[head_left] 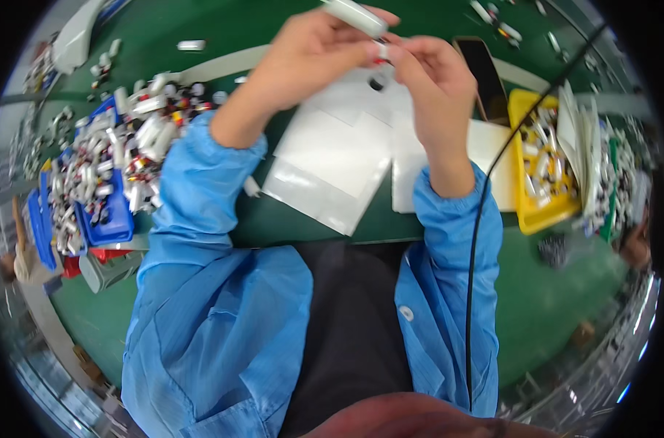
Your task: The person is assembling small cylindrical components by applying labels or sleeves and caps at a manufacturing workstation.
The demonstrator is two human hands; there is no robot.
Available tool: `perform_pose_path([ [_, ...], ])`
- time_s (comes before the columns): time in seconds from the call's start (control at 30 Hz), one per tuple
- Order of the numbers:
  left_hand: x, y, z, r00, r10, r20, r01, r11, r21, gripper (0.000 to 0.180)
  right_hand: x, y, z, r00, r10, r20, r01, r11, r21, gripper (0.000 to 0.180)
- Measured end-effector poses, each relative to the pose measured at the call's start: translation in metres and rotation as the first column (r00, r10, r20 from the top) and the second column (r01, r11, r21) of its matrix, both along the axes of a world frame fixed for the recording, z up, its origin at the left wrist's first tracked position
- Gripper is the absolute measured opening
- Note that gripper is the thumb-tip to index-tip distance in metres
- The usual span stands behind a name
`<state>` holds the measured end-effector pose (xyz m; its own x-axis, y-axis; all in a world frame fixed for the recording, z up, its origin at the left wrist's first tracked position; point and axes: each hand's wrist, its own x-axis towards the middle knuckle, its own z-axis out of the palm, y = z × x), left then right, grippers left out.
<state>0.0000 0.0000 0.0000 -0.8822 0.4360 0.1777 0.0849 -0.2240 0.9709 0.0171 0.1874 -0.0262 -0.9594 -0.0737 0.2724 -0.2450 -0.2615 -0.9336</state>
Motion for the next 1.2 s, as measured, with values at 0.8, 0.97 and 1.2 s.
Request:
perform_pose_path([
  [0.8, -0.110, -0.245, 0.013, 0.977, -0.031, -0.210, -0.211, -0.257, -0.943, 0.073, -0.004, 0.009, -0.018, 0.995, -0.012, 0.094, -0.008, 0.977, 0.213, 0.013],
  [0.97, -0.086, -0.271, -0.018, 0.959, -0.261, -0.113, -0.117, -0.001, -0.993, 0.026, -0.011, 0.001, -0.019, 1.000, -0.020, -0.014, 0.022, 0.971, 0.238, 0.016],
  [1.2, -0.078, -0.126, 0.036, 0.937, -0.284, -0.201, -0.047, 0.469, -0.882, 0.025, 0.000, -0.004, -0.008, 0.993, 0.078, 0.083, -0.095, 0.969, 0.230, 0.049],
])
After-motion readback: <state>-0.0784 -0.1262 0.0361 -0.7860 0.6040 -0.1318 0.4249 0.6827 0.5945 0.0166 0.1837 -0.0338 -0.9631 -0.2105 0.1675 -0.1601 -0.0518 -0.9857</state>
